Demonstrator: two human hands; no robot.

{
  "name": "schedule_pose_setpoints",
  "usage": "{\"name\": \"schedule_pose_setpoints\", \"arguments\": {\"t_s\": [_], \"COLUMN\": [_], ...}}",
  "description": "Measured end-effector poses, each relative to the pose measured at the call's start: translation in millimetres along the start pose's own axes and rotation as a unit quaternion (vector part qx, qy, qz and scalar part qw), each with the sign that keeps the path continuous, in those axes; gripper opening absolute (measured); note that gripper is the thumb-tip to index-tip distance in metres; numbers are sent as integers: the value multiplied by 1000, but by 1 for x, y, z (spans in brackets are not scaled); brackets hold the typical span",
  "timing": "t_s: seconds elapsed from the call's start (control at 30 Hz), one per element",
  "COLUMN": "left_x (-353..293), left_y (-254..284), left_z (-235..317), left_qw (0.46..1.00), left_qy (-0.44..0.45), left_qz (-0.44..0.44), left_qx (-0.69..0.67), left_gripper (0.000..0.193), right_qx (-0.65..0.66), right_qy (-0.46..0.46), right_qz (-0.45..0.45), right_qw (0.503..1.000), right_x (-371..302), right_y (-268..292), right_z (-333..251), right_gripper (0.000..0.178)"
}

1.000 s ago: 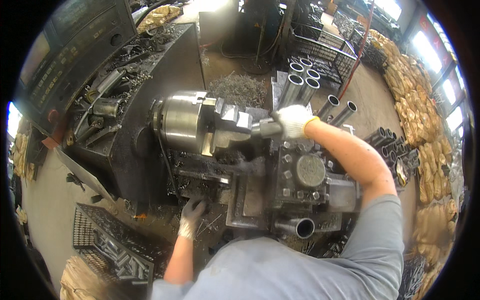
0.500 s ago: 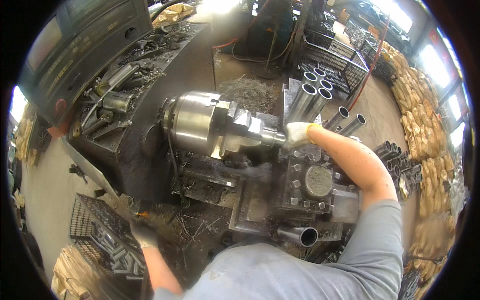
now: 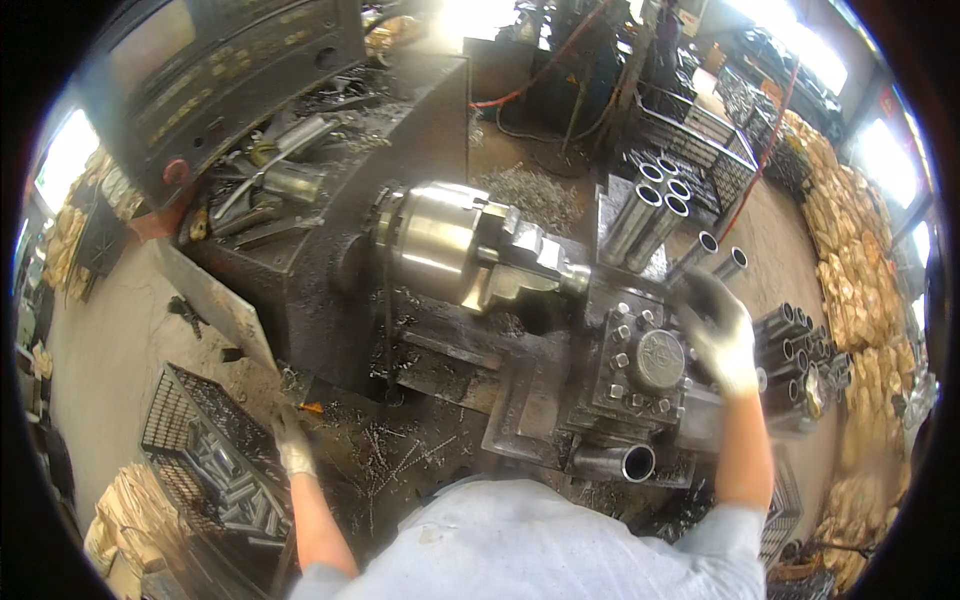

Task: The person repeatedly loads cylindrical metal parts into a lathe chuck, operates the machine controls, and removes the processed parts. The person places the finished parts into a nearby basket and continues the cycle with additional parts from a supply bin.

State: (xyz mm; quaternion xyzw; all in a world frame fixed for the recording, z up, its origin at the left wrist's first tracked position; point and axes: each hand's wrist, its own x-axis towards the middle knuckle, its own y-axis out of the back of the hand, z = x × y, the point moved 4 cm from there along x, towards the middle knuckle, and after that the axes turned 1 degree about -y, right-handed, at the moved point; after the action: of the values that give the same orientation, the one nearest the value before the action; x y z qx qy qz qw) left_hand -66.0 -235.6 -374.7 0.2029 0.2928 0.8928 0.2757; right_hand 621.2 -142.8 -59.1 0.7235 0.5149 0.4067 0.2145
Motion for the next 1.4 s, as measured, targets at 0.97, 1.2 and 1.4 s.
{"name": "schedule_pose_setpoints", "arguments": {"t_s": [0.97,1.2,1.4], "left_x": [-231,-332,-365], "left_y": [39,86,163], "left_z": [193,78,19], "left_qw": [902,876,927], "left_qy": [-240,-28,12], "left_qz": [-351,-471,-368], "left_qx": [-76,97,64], "left_gripper": [23,35,36], "right_qx": [236,140,183], "right_qy": [-244,-93,-35], "right_qz": [37,-115,-153], "right_qw": [940,979,971], "right_x": [-293,-236,-255], "right_y": [-4,-61,-120], "right_z": [75,51,0], "right_gripper": [54,68,35]}}
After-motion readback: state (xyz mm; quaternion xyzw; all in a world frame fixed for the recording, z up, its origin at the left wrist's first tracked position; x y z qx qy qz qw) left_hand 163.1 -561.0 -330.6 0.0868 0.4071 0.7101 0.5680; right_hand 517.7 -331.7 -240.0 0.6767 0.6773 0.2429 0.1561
